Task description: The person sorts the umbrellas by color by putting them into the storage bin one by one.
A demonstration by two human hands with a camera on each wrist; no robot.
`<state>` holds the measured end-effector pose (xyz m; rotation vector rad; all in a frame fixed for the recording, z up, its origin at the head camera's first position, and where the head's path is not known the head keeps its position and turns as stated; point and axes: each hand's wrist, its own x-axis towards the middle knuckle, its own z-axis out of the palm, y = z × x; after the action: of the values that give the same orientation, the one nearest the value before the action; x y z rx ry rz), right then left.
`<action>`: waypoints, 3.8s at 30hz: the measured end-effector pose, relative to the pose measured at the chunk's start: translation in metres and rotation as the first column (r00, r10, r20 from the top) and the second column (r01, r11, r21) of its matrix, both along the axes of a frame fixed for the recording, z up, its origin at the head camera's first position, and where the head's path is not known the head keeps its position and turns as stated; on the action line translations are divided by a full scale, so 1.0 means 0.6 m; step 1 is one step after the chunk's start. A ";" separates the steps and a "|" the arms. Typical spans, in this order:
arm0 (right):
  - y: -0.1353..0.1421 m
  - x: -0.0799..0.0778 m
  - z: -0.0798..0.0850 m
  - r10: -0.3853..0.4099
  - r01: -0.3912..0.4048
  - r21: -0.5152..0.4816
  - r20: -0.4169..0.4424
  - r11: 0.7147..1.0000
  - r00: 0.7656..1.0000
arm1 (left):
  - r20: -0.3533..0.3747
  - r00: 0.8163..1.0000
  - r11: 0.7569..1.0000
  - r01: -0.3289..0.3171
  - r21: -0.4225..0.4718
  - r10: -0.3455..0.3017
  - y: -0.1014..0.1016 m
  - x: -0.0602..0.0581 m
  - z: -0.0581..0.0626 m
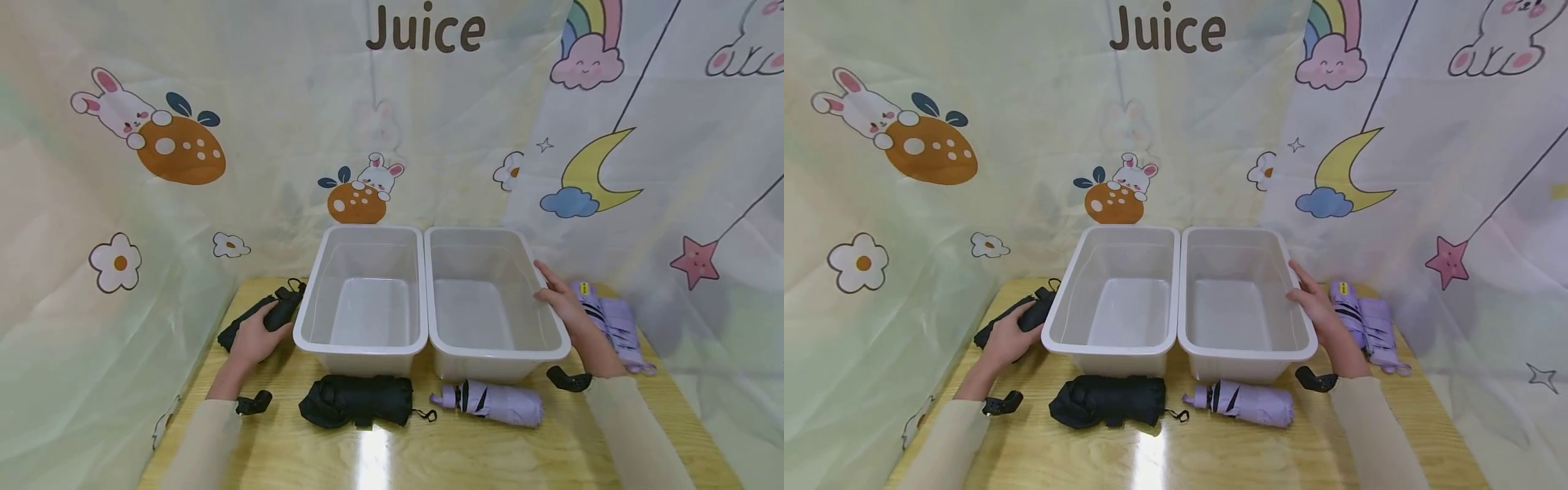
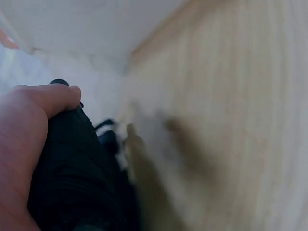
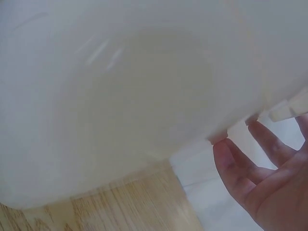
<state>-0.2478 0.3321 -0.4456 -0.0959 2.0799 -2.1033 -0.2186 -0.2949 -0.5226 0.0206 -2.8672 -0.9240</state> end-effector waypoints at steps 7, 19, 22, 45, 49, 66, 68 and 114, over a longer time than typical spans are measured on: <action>-0.002 -0.002 -0.003 0.005 -0.005 -0.012 0.001 1.000 1.000 | -0.037 0.999 0.999 0.040 0.030 -0.038 0.005 0.000 0.052; 0.000 -0.004 -0.001 0.008 -0.008 0.009 -0.011 1.000 1.000 | -0.202 0.966 0.985 0.170 0.018 -0.163 -0.019 -0.032 0.138; 0.001 -0.003 -0.002 0.004 -0.003 0.025 -0.007 1.000 1.000 | -0.198 0.961 0.980 0.200 0.004 -0.195 -0.018 -0.041 0.162; 0.007 0.001 -0.004 -0.003 0.003 -0.033 0.004 0.999 1.000 | -0.055 0.874 0.875 0.480 -0.062 -0.483 0.140 -0.143 0.285; 0.006 0.001 -0.006 -0.002 0.002 -0.045 -0.008 0.999 1.000 | -0.033 0.853 0.853 0.519 -0.050 -0.521 0.176 -0.167 0.283; 0.003 -0.002 -0.001 0.015 -0.016 -0.020 -0.010 1.000 1.000 | 0.048 0.805 0.783 0.588 -0.201 -0.592 0.271 -0.241 0.231; 0.002 -0.005 -0.003 0.010 -0.010 -0.023 -0.009 1.000 1.000 | 0.042 0.803 0.779 0.589 -0.215 -0.595 0.277 -0.247 0.222; -0.004 -0.006 -0.007 -0.004 0.004 -0.022 -0.026 1.000 1.000 | 0.180 0.824 0.796 0.567 -0.214 -0.538 0.305 -0.295 0.063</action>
<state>-0.2514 0.3300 -0.4499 -0.1232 2.0733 -2.1392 -0.3957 -0.1118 -0.4849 -0.8688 -3.1258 -0.6104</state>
